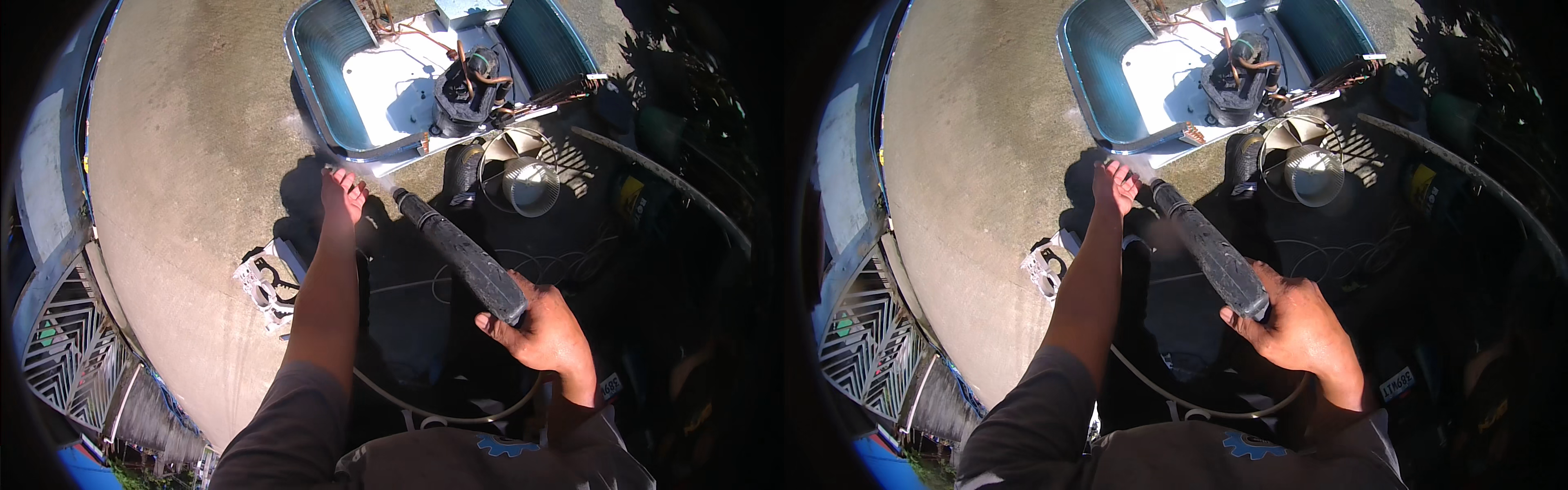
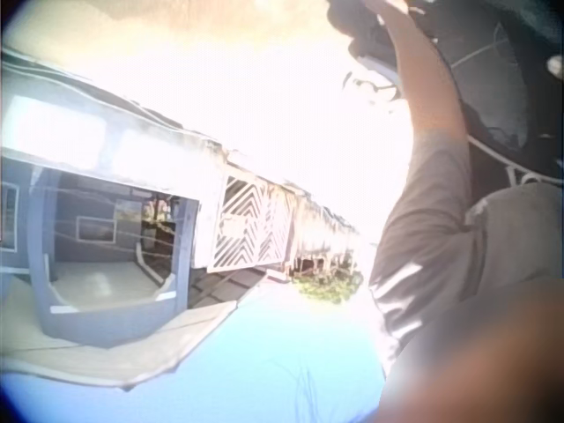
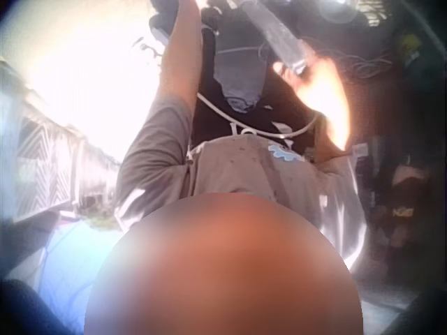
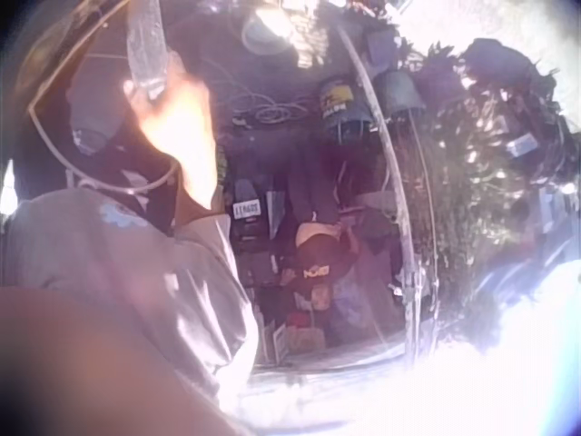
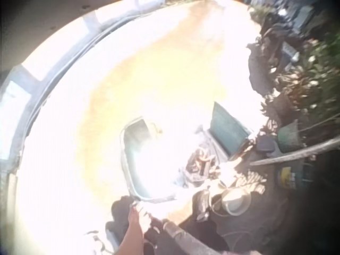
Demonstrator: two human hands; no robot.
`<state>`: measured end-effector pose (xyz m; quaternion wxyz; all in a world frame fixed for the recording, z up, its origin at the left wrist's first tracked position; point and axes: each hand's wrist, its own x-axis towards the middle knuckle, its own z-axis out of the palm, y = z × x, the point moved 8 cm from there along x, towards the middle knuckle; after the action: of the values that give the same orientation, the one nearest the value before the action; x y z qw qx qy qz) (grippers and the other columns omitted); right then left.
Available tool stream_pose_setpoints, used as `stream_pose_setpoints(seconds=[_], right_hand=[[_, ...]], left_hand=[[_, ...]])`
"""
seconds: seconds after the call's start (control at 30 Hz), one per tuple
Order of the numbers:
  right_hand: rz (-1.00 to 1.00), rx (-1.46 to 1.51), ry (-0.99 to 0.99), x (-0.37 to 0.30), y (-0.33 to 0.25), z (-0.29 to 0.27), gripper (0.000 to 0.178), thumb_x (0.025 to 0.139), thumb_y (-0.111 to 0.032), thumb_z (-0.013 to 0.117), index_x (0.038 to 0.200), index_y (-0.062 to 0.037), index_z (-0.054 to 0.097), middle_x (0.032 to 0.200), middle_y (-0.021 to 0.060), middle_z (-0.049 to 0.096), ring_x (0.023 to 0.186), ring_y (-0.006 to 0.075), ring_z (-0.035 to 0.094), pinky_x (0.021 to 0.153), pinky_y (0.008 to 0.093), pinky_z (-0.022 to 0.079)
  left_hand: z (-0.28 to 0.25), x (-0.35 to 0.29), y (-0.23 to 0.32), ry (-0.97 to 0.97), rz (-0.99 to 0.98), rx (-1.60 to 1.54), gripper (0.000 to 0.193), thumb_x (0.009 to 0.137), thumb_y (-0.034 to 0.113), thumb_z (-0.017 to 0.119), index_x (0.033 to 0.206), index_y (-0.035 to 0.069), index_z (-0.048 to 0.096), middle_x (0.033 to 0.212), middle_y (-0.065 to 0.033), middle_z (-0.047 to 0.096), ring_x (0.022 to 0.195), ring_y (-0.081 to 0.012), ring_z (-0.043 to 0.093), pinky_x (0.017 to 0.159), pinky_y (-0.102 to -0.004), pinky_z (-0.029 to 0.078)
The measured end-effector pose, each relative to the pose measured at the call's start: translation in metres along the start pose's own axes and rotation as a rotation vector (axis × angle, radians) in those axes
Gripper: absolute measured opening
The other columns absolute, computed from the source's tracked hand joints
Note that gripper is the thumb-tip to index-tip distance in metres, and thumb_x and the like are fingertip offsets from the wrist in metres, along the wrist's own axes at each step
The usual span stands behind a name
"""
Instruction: The person uses a pressure washer to clean a disassembled air conditioner unit and a fan. They spray the condenser coils, the fan blades, and the fan housing, then place the parts on the ground.
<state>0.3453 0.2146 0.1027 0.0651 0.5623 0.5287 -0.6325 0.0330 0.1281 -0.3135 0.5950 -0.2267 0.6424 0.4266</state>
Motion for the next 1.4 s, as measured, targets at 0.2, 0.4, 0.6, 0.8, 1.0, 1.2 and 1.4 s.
stream_pose_setpoints(seconds=[0.2,0.4,0.6,0.8,1.0,1.2,1.4], right_hand=[[0.008,0.11,0.049,0.056,-0.018,-0.119,0.033,0.096,-0.019,0.083,0.119,0.0026,0.073,0.082,0.0003,0.068,0.075,0.0091,0.059,0.073,0.0303,0.053],[-0.018,0.478,-0.146,0.195,-0.006,-0.144,0.035,0.101,-0.031,0.078,0.111,0.0024,0.073,0.074,0.0035,0.066,0.062,0.0137,0.065,0.059,0.0301,0.053],[0.023,0.409,-0.283,0.198,-0.011,-0.195,0.031,0.101,-0.029,0.079,0.103,0.0017,0.073,0.072,0.0063,0.068,0.057,0.0151,0.067,0.053,0.0297,0.055],[-0.047,0.449,-0.078,0.232,-0.036,-0.271,0.036,0.106,-0.034,0.072,0.1,0.0016,0.075,0.07,0.0073,0.069,0.05,0.0146,0.066,0.05,0.0279,0.056],[-0.054,0.407,-0.252,0.254,-0.044,-0.258,0.036,0.106,-0.034,0.071,0.103,0.0019,0.073,0.07,0.0048,0.068,0.051,0.0123,0.066,0.047,0.0255,0.057],[-0.027,0.491,-0.25,0.27,-0.05,-0.228,0.036,0.107,-0.034,0.071,0.099,0.0018,0.072,0.074,0.0061,0.069,0.055,0.0127,0.068,0.049,0.0254,0.058],[-0.06,0.582,-0.157,0.291,-0.042,-0.215,0.037,0.108,-0.035,0.068,0.106,0.0021,0.072,0.076,0.0062,0.069,0.055,0.0134,0.069,0.05,0.0263,0.059]], left_hand=[[0.062,-0.024,0.135,0.027,0.394,0.273,0.091,0.105,0.074,0.047,0.167,0.008,0.039,0.163,-0.0129,0.05,0.145,-0.0339,0.049,0.119,-0.0491,0.037],[0.136,-0.037,0.186,0.158,0.751,0.709,0.074,0.11,0.055,0.056,0.158,-0.001,0.048,0.148,-0.0184,0.064,0.133,-0.029,0.06,0.116,-0.0384,0.042],[0.13,-0.032,0.179,0.324,0.798,0.886,0.06,0.111,0.044,0.056,0.155,0.004,0.05,0.135,-0.0207,0.07,0.125,-0.036,0.067,0.107,-0.0425,0.049],[0.132,-0.028,0.176,0.281,0.821,0.778,0.049,0.112,0.037,0.055,0.15,0.007,0.054,0.122,-0.016,0.073,0.109,-0.0315,0.071,0.098,-0.0427,0.052],[0.118,-0.01,0.207,0.315,0.729,0.779,0.043,0.107,0.039,0.066,0.129,0.002,0.068,0.101,-0.0102,0.074,0.091,-0.0229,0.067,0.089,-0.0379,0.052],[0.17,0.015,0.291,0.298,0.798,0.927,0.056,0.109,0.048,0.059,0.133,-0.001,0.07,0.121,-0.0166,0.075,0.112,-0.0262,0.069,0.102,-0.0399,0.051],[0.229,0.064,0.351,0.162,0.772,0.863,0.06,0.111,0.047,0.056,0.146,-0.001,0.065,0.144,-0.0212,0.069,0.133,-0.0286,0.064,0.114,-0.0391,0.046]])
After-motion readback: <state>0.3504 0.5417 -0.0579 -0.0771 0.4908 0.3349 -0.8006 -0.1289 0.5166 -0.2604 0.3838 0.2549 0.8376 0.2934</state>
